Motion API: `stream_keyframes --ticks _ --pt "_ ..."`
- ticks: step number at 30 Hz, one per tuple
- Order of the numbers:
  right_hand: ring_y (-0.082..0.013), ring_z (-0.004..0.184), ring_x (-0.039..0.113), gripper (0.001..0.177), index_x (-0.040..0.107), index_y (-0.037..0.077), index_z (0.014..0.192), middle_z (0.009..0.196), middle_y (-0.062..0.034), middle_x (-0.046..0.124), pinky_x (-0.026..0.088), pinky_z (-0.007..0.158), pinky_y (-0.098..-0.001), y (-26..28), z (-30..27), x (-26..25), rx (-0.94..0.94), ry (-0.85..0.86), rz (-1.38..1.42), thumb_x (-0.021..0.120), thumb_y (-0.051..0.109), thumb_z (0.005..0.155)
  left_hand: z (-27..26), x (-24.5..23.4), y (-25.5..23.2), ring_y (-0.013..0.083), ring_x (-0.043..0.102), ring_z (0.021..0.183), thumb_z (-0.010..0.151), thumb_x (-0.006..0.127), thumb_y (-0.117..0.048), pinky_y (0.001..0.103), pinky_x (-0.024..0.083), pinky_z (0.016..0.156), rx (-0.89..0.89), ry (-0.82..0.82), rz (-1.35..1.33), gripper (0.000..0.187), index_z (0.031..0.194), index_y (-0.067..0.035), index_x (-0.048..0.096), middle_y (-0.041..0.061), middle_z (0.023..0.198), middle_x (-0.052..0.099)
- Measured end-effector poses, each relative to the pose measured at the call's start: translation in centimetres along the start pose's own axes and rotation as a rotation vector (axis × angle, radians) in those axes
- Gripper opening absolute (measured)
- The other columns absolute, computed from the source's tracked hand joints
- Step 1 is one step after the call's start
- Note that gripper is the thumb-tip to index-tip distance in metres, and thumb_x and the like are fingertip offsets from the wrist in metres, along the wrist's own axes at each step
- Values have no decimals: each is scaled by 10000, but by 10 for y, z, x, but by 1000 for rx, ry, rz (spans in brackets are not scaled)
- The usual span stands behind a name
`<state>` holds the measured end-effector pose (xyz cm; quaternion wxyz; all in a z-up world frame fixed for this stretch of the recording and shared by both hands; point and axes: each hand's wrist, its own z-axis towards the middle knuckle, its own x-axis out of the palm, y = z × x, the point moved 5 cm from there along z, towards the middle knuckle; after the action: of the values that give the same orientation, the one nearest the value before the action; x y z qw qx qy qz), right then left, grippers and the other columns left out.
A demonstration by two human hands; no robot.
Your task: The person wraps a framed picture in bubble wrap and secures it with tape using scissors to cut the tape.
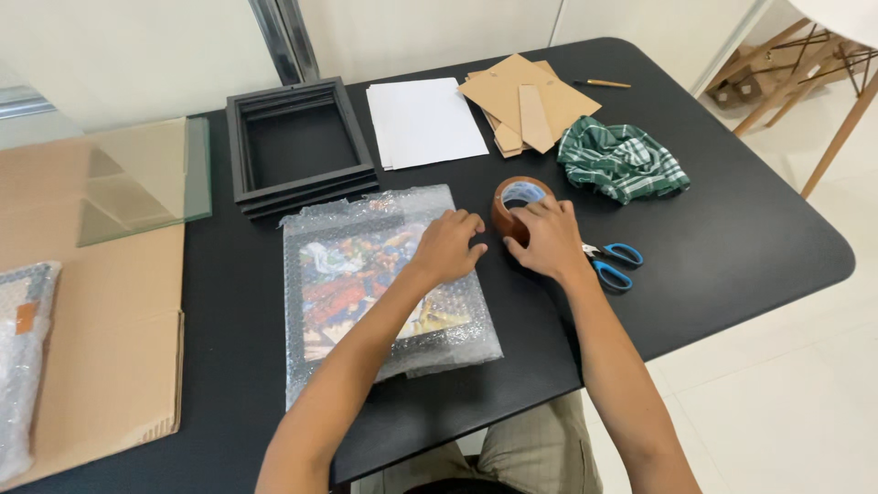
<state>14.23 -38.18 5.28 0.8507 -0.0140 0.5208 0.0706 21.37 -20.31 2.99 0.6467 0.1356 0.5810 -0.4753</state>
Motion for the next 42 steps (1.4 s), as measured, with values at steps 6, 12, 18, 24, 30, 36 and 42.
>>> stream_keyframes --ticks 6,12,18,24,30,36,42 --pt "-295 956 701 361 782 113 1197 952 -103 724 523 862 -397 -21 -1 0 152 -239 625 877 154 851 -4 -27 -20 373 529 1343 959 730 -269 510 476 1086 -192 -121 -276 678 1539 -67 442 160 1360 543" --pt "-68 859 638 412 750 68 1187 923 2 716 548 769 -186 31 4 -3 286 -202 1364 923 99 815 -54 -87 -39 454 258 1572 868 834 -456 610 284 1276 -195 -150 -606 1014 1663 -127 299 253 1641 333" --pt "-135 974 723 468 744 36 1191 1014 -66 766 627 914 -312 101 24 13 231 -7 1523 940 57 766 -99 -91 -1 162 704 1087 892 862 -238 346 506 1066 -169 -558 -793 595 1404 -126 581 40 1099 788" --pt "-186 989 763 327 789 38 1090 989 -88 791 623 909 -330 137 79 -11 -22 31 1372 911 221 847 -138 -115 28 163 734 1041 962 756 -66 321 577 983 -189 -757 -917 536 1460 -67 558 94 1125 778" --pt "-228 1045 750 964 430 92 1533 1213 -145 755 611 935 -386 148 46 -11 -119 -6 1245 964 271 751 -144 -100 56 161 760 975 916 818 -87 288 639 864 -286 -840 -1114 594 1458 -39 578 112 1094 768" --pt "-221 967 777 842 375 56 1607 1050 -114 799 624 947 -395 171 27 10 -162 64 1139 820 93 894 -148 -103 39 99 744 978 1043 653 -183 183 643 731 -440 -846 -1246 475 1494 -55 577 68 1149 771" --pt "-172 893 786 835 400 64 1584 1055 -126 821 650 835 -329 164 26 1 20 -13 1283 837 89 873 -147 -85 51 241 676 1264 968 726 -152 348 562 1037 -159 -561 -1192 725 1621 -53 427 190 1385 700"
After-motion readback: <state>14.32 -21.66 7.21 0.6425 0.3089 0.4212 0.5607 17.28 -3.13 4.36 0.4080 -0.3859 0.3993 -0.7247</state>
